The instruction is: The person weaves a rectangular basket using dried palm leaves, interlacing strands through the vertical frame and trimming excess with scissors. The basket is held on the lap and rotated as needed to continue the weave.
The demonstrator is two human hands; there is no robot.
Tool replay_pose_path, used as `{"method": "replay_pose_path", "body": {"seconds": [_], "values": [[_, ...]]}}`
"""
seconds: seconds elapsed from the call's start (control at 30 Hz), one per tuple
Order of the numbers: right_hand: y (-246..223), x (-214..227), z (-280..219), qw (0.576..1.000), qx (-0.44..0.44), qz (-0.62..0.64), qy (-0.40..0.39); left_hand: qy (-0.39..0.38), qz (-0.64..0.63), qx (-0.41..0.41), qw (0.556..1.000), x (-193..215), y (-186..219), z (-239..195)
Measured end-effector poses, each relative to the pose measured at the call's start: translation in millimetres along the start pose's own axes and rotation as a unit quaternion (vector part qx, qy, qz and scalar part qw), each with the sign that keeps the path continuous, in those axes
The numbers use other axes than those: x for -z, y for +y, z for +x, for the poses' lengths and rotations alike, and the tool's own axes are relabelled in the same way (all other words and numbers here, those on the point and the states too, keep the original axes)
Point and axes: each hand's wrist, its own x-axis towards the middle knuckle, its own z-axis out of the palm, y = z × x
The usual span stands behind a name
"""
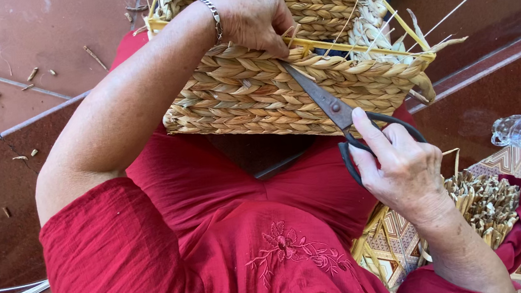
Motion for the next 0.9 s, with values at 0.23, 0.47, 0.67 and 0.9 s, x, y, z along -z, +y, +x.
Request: {"method": "replay_pose_path", "body": {"seconds": [0.23,0.47,0.67,0.9], "values": [[-25,-2,3,0.994,0.034,-0.1,0.027,0.012,0.035,0.017,0.999,-3,-3,6],[-26,-27,-6,0.996,-0.001,-0.071,0.058,0.037,0.026,0.014,0.999,-4,0,1],[18,-36,-32,0.981,-0.028,0.171,0.083,0.305,0.221,-0.109,0.92,-12,19,-40],[77,-63,-61,0.984,-0.033,0.139,0.109,0.423,0.343,-0.133,0.828,-94,46,-60]]}}
